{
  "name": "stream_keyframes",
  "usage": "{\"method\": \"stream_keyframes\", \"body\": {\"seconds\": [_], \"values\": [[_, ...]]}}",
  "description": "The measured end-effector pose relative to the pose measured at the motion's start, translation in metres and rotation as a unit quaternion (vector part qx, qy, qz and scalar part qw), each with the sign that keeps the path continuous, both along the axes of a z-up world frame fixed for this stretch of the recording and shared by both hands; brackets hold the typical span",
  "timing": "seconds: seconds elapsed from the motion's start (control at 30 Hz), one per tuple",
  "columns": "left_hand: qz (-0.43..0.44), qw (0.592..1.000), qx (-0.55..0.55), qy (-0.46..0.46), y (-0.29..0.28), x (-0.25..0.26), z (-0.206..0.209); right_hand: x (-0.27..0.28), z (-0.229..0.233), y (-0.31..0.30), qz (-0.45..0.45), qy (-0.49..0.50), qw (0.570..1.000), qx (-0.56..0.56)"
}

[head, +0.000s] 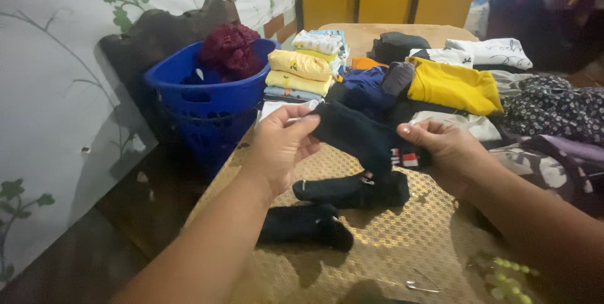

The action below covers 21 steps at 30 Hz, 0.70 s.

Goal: The person folds a pair of gray underwear and places it on a stack. Then the person folds several pairs of black socks and places them on the table. Finally, the person folds a maroon towel and places it on the table.

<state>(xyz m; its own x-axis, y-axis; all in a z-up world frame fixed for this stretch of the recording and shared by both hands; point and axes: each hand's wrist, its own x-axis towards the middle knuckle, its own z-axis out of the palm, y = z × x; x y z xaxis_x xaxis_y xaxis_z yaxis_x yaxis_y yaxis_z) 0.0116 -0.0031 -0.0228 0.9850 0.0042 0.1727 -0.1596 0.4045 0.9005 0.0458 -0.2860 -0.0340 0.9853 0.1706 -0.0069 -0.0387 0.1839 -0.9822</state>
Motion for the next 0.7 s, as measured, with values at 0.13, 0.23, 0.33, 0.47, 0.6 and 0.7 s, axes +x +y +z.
{"method": "stream_keyframes", "body": {"seconds": [0.13,0.23,0.33,0.47,0.6,0.7], "values": [[0.095,0.994,0.028,0.033,-0.010,-0.012,0.004,-0.005,0.012,-0.011,-0.004,0.016,0.999,-0.045],[0.164,0.961,-0.202,0.093,-0.013,-0.019,0.009,-0.007,0.020,-0.016,-0.090,0.040,0.991,-0.090],[0.155,0.958,-0.221,0.093,-0.021,-0.027,0.005,-0.004,0.024,-0.017,-0.099,0.024,0.990,-0.093],[0.131,0.980,-0.134,0.068,-0.022,-0.031,0.002,0.006,0.021,-0.020,-0.075,-0.069,0.987,-0.123],[0.105,0.990,-0.017,0.092,-0.017,-0.039,0.013,0.012,0.024,-0.021,-0.039,-0.101,0.988,-0.113],[0.052,0.990,0.040,0.126,-0.025,-0.048,0.024,0.012,0.032,-0.014,-0.049,-0.130,0.980,-0.142]]}}
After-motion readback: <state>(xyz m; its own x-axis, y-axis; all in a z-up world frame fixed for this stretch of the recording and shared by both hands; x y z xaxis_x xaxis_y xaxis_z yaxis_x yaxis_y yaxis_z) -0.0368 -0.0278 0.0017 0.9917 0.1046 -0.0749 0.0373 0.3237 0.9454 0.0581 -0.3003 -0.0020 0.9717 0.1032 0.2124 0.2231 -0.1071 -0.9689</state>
